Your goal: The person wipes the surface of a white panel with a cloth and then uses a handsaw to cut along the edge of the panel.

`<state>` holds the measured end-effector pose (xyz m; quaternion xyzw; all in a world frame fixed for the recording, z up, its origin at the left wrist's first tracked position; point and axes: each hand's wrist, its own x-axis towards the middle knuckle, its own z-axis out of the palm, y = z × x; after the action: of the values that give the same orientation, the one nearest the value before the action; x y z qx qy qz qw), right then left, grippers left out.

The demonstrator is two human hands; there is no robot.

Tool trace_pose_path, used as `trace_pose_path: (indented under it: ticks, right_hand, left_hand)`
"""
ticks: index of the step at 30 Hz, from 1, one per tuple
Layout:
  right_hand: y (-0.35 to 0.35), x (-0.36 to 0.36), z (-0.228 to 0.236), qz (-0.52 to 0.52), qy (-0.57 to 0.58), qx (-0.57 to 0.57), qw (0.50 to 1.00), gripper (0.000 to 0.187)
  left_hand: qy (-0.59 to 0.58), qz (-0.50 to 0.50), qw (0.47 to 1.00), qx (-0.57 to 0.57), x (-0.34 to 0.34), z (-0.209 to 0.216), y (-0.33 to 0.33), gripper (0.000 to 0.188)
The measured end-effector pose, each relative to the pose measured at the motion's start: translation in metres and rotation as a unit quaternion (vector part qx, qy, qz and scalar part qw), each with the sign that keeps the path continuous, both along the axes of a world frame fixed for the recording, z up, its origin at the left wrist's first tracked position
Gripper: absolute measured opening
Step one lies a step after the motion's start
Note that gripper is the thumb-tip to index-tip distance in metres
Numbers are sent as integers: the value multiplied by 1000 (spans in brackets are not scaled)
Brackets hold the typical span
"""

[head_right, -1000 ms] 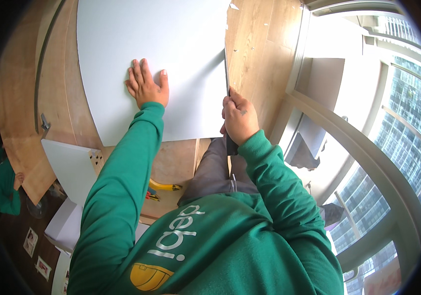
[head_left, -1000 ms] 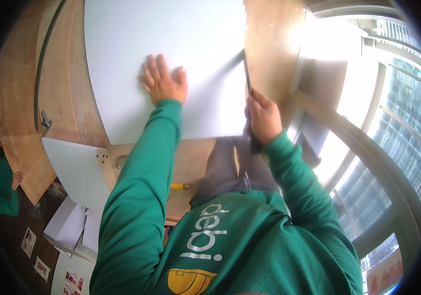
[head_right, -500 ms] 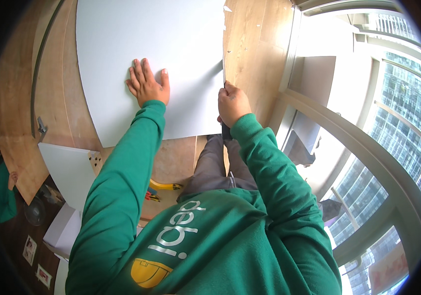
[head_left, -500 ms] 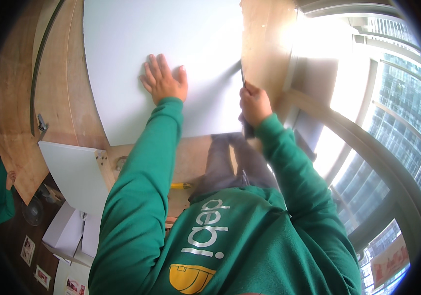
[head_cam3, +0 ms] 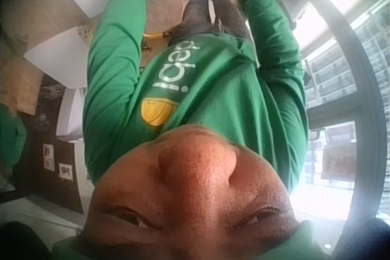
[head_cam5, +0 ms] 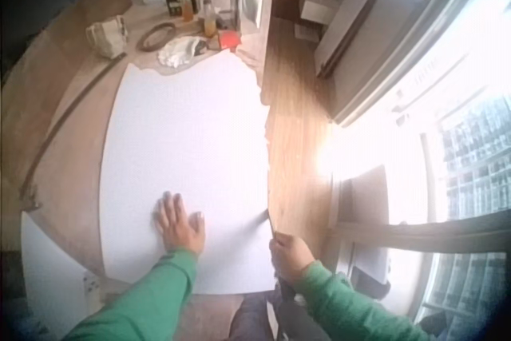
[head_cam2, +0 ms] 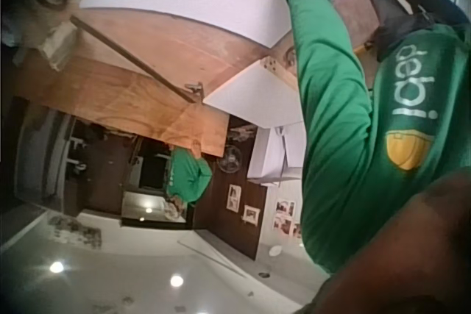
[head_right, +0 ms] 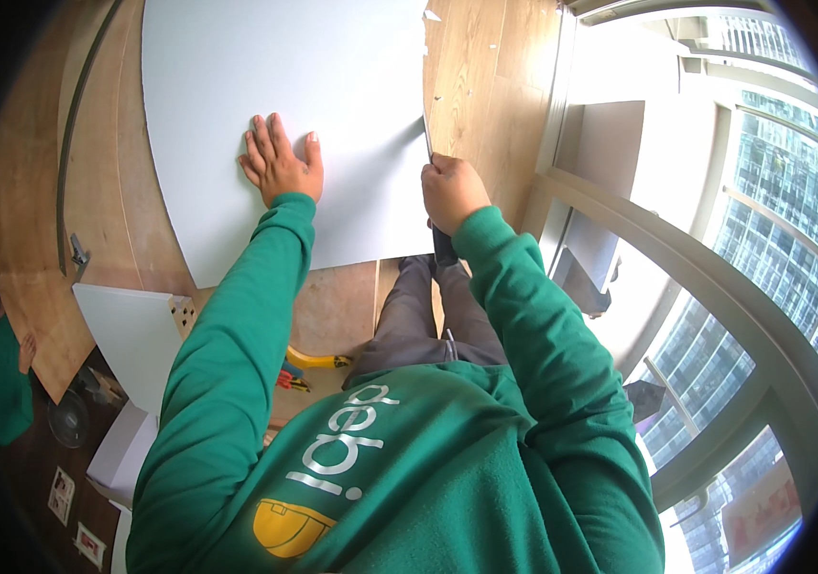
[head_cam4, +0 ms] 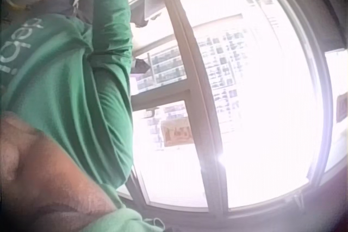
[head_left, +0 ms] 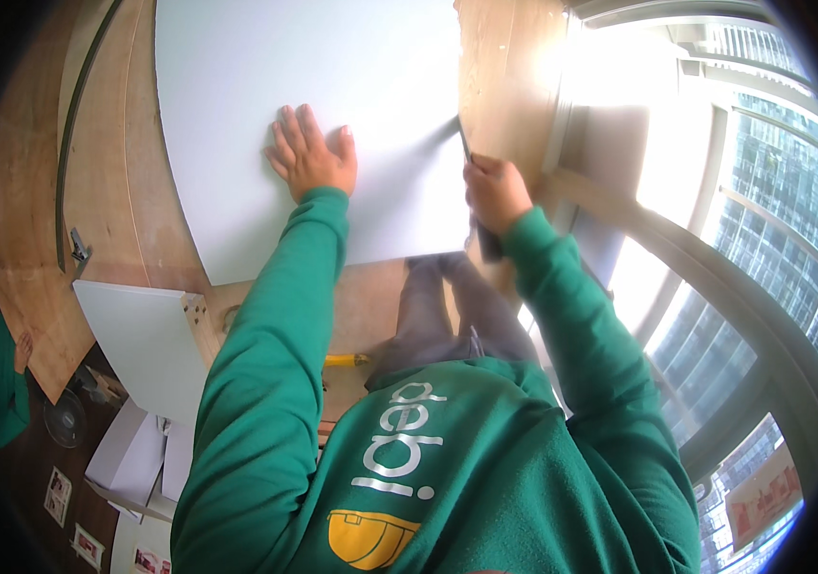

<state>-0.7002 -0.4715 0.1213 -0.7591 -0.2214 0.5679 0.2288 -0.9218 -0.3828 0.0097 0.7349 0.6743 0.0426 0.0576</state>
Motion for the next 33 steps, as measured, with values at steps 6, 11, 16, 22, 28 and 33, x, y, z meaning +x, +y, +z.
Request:
trace_pose_path:
  ticks: [6,11,16,22,28,33]
  right_hand:
    - [3,7,0,-11,10,-6,1000,27]
    - [1,5,5,4,10,18,1000,27]
    - [12,13,-23,20,3,-5,1000,28]
    - [14,35,-29,-52,-35,47,997,14]
    - [29,45,-79,-66,-75,117,988,25]
    - [28,30,-77,-89,-29,151,984,24]
  left_hand:
    - [-1,3,1000,-5,-7,-2,0,73]
    - [8,-1,1000,2,-2,1,-1,72]
    - [5,1,1000,-7,1,0,1,71]
    - [5,-2,1000,-3,0,-4,1,71]
    - [0,-11,1000,0,9,-6,2,70]
    - [-5,-16,1000,3,9,-7,2,70]
